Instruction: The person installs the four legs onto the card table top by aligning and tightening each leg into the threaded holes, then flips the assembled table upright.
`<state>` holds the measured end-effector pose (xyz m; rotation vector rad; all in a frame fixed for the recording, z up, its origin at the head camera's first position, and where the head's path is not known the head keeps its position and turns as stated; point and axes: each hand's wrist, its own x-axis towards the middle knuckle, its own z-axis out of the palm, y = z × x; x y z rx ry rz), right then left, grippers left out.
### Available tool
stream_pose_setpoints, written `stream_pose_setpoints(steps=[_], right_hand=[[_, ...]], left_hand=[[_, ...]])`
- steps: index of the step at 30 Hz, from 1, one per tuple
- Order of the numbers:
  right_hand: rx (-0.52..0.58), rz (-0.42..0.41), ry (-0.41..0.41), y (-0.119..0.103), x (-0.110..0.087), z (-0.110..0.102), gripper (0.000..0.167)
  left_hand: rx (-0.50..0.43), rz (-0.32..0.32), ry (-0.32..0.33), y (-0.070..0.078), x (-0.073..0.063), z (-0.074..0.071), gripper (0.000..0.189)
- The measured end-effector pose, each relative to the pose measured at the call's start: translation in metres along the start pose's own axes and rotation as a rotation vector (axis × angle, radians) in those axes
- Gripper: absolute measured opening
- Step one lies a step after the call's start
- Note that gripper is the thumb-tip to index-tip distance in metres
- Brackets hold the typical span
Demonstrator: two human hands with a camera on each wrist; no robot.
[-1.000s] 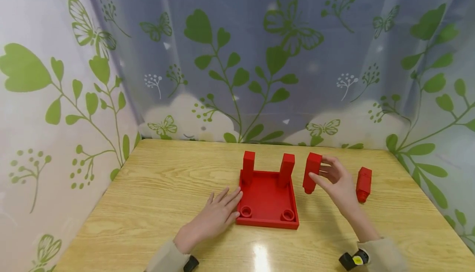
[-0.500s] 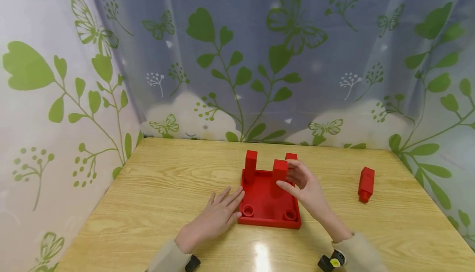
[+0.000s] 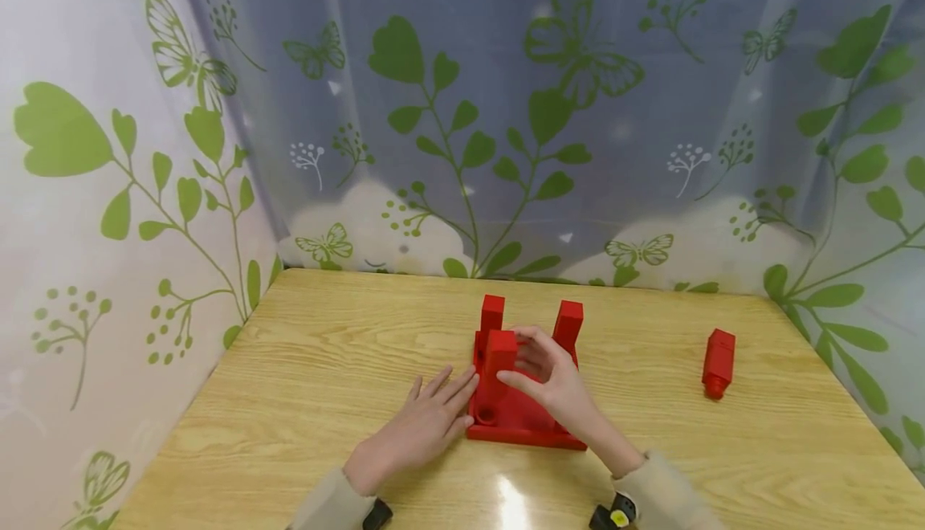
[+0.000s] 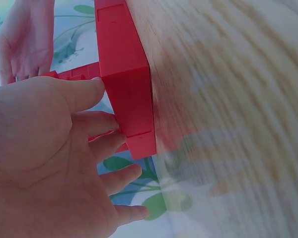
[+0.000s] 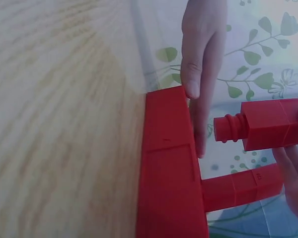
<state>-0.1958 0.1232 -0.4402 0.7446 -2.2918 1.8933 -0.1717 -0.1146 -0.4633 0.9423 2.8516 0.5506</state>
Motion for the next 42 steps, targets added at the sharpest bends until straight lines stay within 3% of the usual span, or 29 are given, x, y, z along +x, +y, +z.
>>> stream_pose_setpoints(steps=[14,21,26,34,42], right_hand=[[-0.027,0.019,-0.138,0.015,-0.004,0.008,0.047],[0.004,-0.004,-0.271,0.016,-0.001,0.002,0.045],[-0.036,-0.044,-0.364,0.016,0.001,-0.001,0.046],[-0.045,0.013,-0.463,0.013,0.006,-0.007,0.053],[-0.027,-0.001,-0.490,0.015,0.013,-0.008,0.051]], left_hand=[[-0.002,-0.002,-0.007,0.000,0.001,-0.001,0.056],[-0.002,0.000,-0.009,0.001,0.000,-0.002,0.055],[0.003,0.003,0.000,0.001,-0.001,-0.002,0.054],[0.018,0.003,-0.005,0.000,0.000,-0.001,0.052],[0.009,-0.003,-0.014,0.000,0.001,-0.002,0.052]])
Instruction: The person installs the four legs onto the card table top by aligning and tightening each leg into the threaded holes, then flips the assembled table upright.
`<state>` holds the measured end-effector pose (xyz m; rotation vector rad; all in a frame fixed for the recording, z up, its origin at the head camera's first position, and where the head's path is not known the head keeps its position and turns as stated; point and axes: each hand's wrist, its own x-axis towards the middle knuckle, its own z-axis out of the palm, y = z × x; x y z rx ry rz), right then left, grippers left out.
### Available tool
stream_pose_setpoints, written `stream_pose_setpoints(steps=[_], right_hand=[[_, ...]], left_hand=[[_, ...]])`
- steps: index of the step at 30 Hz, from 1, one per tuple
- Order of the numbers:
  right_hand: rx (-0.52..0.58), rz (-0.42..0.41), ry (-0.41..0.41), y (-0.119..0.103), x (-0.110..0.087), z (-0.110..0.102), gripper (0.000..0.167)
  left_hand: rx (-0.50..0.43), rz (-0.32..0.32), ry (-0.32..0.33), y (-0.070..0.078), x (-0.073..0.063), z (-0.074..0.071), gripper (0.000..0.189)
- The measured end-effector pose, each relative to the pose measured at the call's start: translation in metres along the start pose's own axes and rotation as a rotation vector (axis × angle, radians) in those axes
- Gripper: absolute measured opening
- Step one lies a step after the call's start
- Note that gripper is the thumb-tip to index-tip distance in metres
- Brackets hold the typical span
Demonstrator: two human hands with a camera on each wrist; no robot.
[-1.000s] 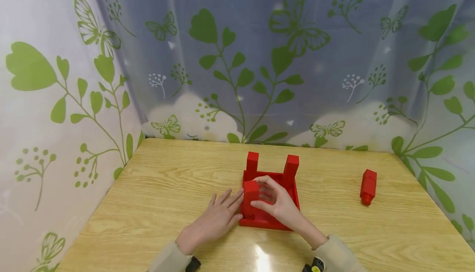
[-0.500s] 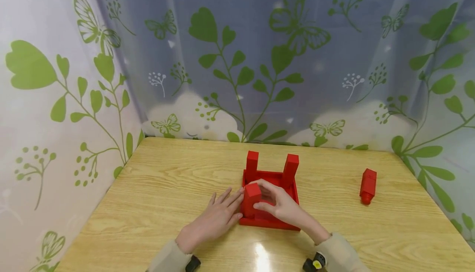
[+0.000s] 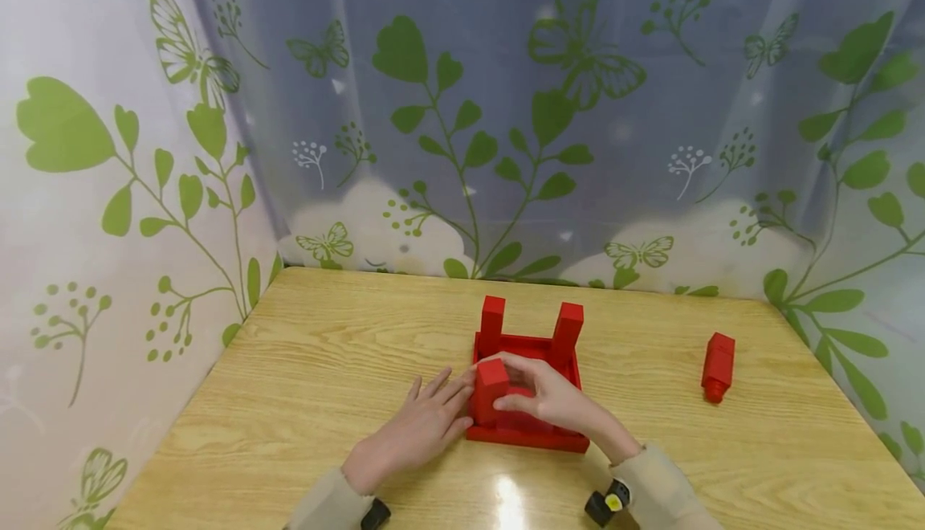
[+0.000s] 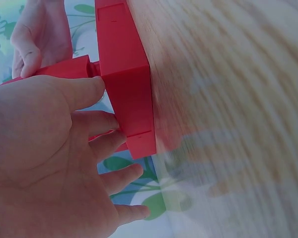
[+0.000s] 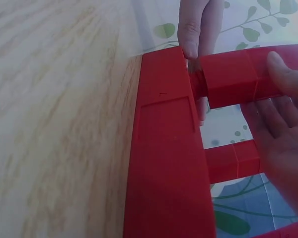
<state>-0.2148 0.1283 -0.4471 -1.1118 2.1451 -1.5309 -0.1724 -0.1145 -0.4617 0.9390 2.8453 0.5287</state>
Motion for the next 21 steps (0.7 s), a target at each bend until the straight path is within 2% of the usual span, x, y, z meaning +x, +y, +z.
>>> stream_pose_setpoints(steps=[5,12,21], right_hand=[[-0.078,0.018,0.088,0.002,0.002,0.003,0.060],[-0.315,-0.056,0.248,0.005,0.014,0.018,0.051],[-0.333,-0.022,0.270,0.001,0.014,0.024,0.050]], left_hand=[[-0.011,0.001,0.000,0.000,0.000,0.001,0.054],[-0.015,0.001,0.001,0.000,0.000,0.000,0.056],[-0.009,0.005,0.007,-0.001,0.000,0.001,0.056]])
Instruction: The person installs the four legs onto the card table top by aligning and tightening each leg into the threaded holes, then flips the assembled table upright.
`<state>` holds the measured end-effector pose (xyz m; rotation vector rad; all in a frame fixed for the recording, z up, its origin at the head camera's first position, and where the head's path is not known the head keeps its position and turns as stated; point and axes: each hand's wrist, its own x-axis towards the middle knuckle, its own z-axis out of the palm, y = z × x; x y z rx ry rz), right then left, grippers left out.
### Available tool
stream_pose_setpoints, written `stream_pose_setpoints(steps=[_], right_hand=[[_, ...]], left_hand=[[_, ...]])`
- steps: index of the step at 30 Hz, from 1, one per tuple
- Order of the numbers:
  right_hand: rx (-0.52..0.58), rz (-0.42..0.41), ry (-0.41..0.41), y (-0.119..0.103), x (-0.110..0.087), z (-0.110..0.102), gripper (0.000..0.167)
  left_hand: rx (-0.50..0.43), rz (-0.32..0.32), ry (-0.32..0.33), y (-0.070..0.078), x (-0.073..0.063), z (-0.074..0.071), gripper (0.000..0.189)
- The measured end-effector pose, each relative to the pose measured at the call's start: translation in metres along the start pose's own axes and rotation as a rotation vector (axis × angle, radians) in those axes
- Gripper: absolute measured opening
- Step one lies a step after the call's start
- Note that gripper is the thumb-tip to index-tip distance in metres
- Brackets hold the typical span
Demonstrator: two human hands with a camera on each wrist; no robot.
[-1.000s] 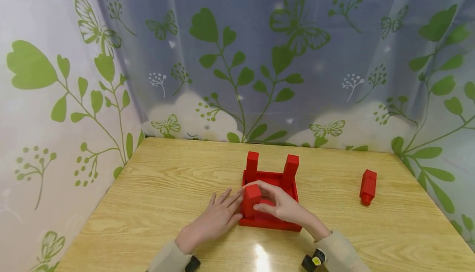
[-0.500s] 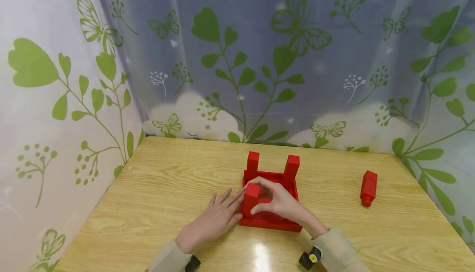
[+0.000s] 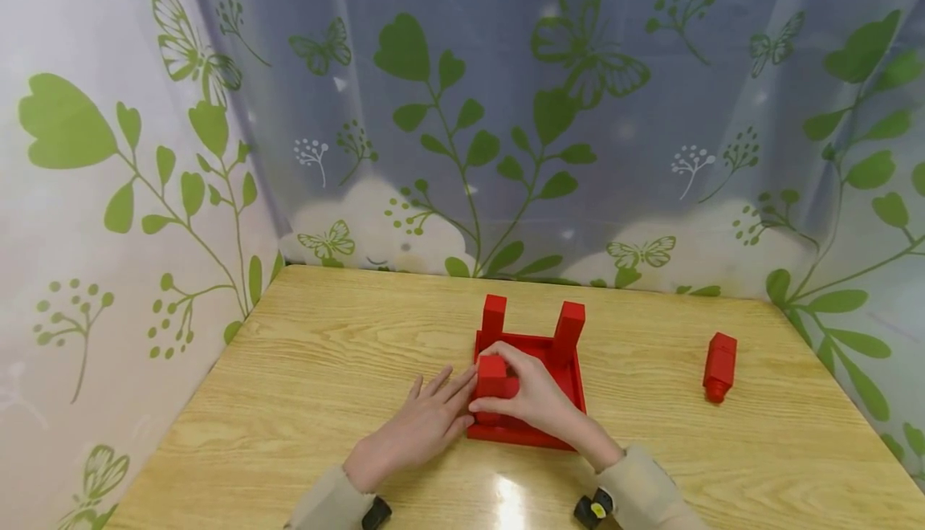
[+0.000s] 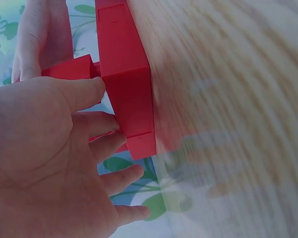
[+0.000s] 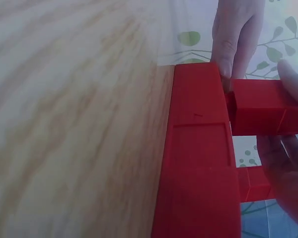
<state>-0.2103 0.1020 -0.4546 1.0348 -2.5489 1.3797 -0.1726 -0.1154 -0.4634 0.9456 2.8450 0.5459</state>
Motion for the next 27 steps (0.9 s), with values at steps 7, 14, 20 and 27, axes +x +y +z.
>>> stream_pose_setpoints(steps=[7,14,20,27], right_hand=[[0.216,0.010,-0.121,0.004,-0.003,-0.010,0.063],[0.384,0.019,-0.241,0.009,-0.009,-0.026,0.071],[0.422,0.034,-0.287,0.011,-0.013,-0.033,0.067],[0.402,0.034,-0.242,0.013,-0.011,-0.029,0.061]], left_hand=[[0.002,0.000,0.000,0.001,-0.001,-0.001,0.056],[-0.001,-0.003,-0.007,0.001,-0.001,0.000,0.056],[0.002,-0.004,-0.004,-0.001,0.001,0.002,0.057],[0.016,0.001,0.004,-0.002,0.002,0.004,0.056]])
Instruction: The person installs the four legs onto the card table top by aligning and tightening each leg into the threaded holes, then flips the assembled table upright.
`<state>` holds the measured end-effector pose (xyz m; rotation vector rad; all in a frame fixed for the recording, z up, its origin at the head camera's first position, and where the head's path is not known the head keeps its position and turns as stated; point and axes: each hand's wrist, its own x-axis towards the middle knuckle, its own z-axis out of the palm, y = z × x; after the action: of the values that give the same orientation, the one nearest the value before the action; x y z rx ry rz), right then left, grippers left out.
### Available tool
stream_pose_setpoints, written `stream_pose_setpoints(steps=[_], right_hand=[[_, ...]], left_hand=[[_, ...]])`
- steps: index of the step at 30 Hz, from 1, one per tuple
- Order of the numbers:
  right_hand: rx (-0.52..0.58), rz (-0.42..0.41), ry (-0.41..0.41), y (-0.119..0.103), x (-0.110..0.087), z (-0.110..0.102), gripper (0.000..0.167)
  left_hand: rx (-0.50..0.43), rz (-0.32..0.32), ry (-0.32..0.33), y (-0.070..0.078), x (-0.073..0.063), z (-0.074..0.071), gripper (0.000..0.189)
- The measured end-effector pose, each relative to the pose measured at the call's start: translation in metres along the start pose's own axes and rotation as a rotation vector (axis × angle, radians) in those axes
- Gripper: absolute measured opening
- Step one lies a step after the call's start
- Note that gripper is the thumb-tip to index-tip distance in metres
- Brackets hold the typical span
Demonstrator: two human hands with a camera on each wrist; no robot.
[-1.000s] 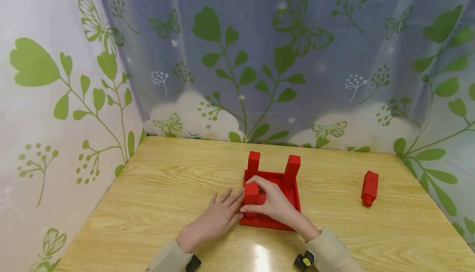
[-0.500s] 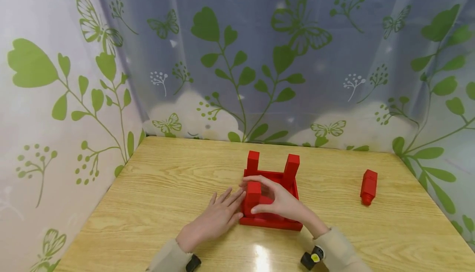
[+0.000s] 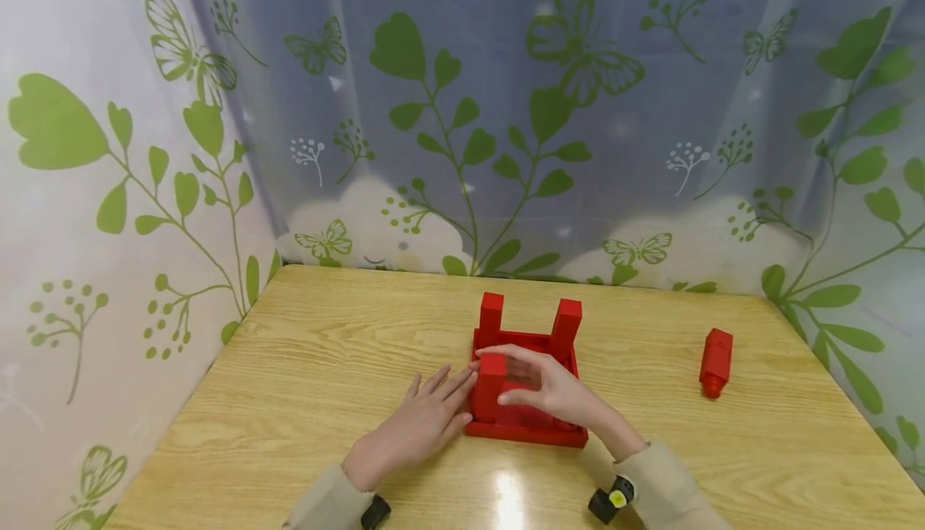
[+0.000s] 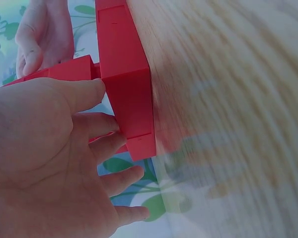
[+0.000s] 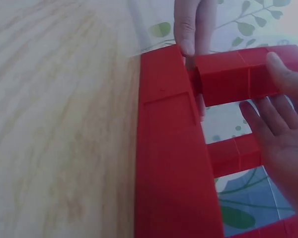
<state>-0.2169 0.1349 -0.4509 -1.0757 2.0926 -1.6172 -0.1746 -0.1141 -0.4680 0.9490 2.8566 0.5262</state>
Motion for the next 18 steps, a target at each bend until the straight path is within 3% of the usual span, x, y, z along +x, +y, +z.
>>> stream_pose_setpoints(steps=[8,12,18], right_hand=[[-0.194,0.000,0.162,-0.001,0.011,0.018,0.053],[-0.269,0.010,0.194,-0.002,0.014,0.025,0.051],[-0.270,0.008,0.201,-0.001,0.013,0.025,0.057]], left_hand=[[-0.008,0.004,0.002,0.001,-0.001,-0.002,0.056],[-0.026,0.007,0.001,0.003,-0.002,-0.005,0.055],[-0.027,0.007,0.006,0.005,-0.003,-0.007,0.054]])
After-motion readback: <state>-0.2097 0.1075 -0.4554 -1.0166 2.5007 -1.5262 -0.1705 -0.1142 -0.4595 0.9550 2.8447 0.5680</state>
